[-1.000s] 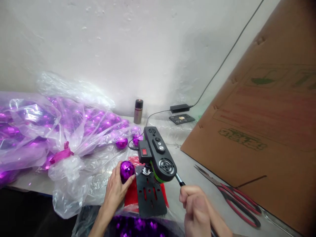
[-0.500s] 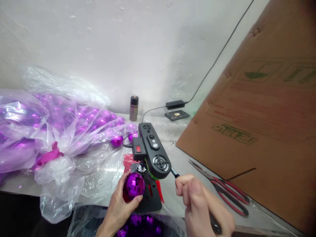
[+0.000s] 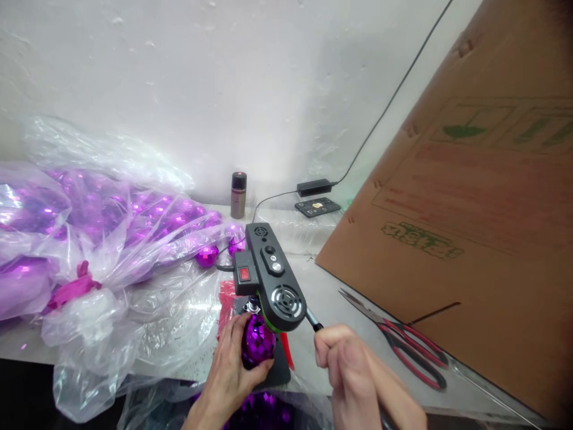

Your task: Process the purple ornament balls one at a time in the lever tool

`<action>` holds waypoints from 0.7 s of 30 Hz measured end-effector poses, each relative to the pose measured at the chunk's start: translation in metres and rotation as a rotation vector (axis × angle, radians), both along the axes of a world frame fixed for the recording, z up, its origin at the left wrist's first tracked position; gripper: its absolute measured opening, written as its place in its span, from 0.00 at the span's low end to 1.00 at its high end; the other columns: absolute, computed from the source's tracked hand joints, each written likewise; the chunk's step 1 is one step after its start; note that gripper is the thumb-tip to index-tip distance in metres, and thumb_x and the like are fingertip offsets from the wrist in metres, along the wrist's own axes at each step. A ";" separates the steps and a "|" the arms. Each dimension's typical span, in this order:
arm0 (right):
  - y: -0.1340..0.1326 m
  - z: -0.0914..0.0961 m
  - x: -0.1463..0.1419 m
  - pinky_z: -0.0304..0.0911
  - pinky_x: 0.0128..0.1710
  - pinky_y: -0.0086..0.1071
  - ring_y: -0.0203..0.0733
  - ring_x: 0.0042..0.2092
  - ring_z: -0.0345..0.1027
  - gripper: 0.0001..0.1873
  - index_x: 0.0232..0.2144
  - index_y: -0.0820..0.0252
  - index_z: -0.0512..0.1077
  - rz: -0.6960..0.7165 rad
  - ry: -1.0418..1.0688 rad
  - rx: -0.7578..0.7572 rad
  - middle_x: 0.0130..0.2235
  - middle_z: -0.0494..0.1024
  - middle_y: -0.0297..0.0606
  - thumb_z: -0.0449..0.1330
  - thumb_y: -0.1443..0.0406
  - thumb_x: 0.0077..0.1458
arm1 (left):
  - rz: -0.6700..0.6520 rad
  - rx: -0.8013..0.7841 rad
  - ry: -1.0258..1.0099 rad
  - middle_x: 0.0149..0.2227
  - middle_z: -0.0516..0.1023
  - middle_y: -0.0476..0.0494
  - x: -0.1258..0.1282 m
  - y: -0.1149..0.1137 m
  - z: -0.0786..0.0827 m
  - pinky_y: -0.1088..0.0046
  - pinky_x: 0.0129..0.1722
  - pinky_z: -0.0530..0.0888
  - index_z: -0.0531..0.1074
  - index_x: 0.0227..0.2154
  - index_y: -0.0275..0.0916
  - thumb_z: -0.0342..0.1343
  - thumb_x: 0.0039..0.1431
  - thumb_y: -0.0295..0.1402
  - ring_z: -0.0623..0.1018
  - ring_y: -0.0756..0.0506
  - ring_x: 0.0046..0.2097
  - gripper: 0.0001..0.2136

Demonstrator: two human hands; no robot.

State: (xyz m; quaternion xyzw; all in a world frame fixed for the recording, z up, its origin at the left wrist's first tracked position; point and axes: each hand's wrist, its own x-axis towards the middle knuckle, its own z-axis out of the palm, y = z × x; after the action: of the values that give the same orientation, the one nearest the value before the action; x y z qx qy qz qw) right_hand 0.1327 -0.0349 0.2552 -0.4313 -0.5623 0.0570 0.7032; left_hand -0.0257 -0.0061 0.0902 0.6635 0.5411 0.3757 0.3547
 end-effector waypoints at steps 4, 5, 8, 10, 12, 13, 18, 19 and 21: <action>0.000 0.005 -0.004 0.52 0.25 0.31 0.29 0.23 0.57 0.24 0.26 0.56 0.62 -0.016 -0.003 0.003 0.25 0.59 0.26 0.54 0.73 0.79 | 0.003 -0.017 0.017 0.63 0.85 0.27 0.000 -0.001 0.003 0.31 0.68 0.80 0.77 0.66 0.40 0.74 0.52 0.36 0.83 0.21 0.67 0.36; 0.001 0.006 -0.006 0.51 0.25 0.31 0.29 0.23 0.56 0.24 0.26 0.56 0.61 -0.030 0.009 -0.004 0.25 0.58 0.26 0.54 0.73 0.79 | 0.016 -0.012 0.014 0.63 0.85 0.27 0.000 -0.001 0.002 0.31 0.68 0.80 0.77 0.66 0.40 0.74 0.53 0.36 0.83 0.21 0.67 0.36; 0.001 0.009 -0.009 0.49 0.24 0.32 0.30 0.23 0.54 0.25 0.26 0.55 0.61 -0.054 0.038 -0.011 0.25 0.56 0.26 0.53 0.73 0.78 | 0.095 0.029 -0.005 0.63 0.84 0.27 0.003 -0.002 -0.004 0.29 0.69 0.79 0.77 0.66 0.40 0.73 0.53 0.38 0.83 0.21 0.66 0.35; 0.000 0.010 -0.011 0.49 0.24 0.33 0.31 0.24 0.55 0.25 0.25 0.55 0.61 -0.052 0.042 -0.004 0.25 0.56 0.27 0.53 0.74 0.78 | 0.141 0.062 -0.020 0.64 0.84 0.25 0.004 -0.001 -0.009 0.27 0.69 0.77 0.77 0.65 0.39 0.72 0.53 0.38 0.83 0.20 0.67 0.35; 0.000 0.011 -0.012 0.48 0.25 0.33 0.31 0.24 0.55 0.25 0.25 0.55 0.61 -0.058 0.044 -0.017 0.25 0.56 0.27 0.54 0.73 0.78 | 0.151 0.074 -0.043 0.65 0.84 0.25 0.004 0.002 -0.013 0.25 0.70 0.75 0.77 0.65 0.40 0.72 0.52 0.39 0.82 0.20 0.68 0.35; -0.001 0.010 -0.012 0.48 0.25 0.33 0.31 0.24 0.54 0.25 0.25 0.55 0.61 -0.073 0.060 -0.038 0.25 0.56 0.27 0.54 0.73 0.78 | 0.145 0.068 -0.061 0.66 0.84 0.25 0.003 0.003 -0.015 0.26 0.72 0.74 0.77 0.65 0.40 0.73 0.52 0.40 0.81 0.20 0.69 0.35; 0.000 0.006 -0.009 0.51 0.25 0.32 0.30 0.23 0.58 0.25 0.25 0.56 0.62 -0.043 0.025 0.005 0.24 0.59 0.27 0.54 0.73 0.79 | 0.154 -0.164 -0.281 0.70 0.82 0.28 -0.017 0.012 -0.019 0.36 0.76 0.73 0.71 0.71 0.42 0.73 0.58 0.50 0.80 0.24 0.72 0.41; 0.000 0.005 -0.007 0.51 0.25 0.32 0.31 0.24 0.59 0.25 0.26 0.56 0.62 -0.041 0.030 -0.003 0.24 0.60 0.27 0.54 0.73 0.79 | 0.144 -0.232 -0.337 0.70 0.82 0.29 -0.022 0.013 -0.019 0.39 0.75 0.75 0.70 0.72 0.42 0.73 0.59 0.53 0.81 0.25 0.72 0.42; 0.001 0.003 -0.004 0.52 0.25 0.31 0.30 0.25 0.61 0.24 0.26 0.56 0.62 -0.028 0.030 -0.011 0.25 0.62 0.28 0.53 0.73 0.79 | 0.121 -0.312 -0.411 0.71 0.81 0.29 -0.032 0.013 -0.018 0.45 0.75 0.75 0.69 0.73 0.41 0.73 0.60 0.57 0.80 0.26 0.73 0.44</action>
State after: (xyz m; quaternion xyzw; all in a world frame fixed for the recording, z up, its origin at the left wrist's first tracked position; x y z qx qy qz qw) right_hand 0.1285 -0.0342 0.2585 -0.4420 -0.5452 0.0567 0.7100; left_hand -0.0578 0.0067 0.0721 0.4769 0.5477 0.4351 0.5322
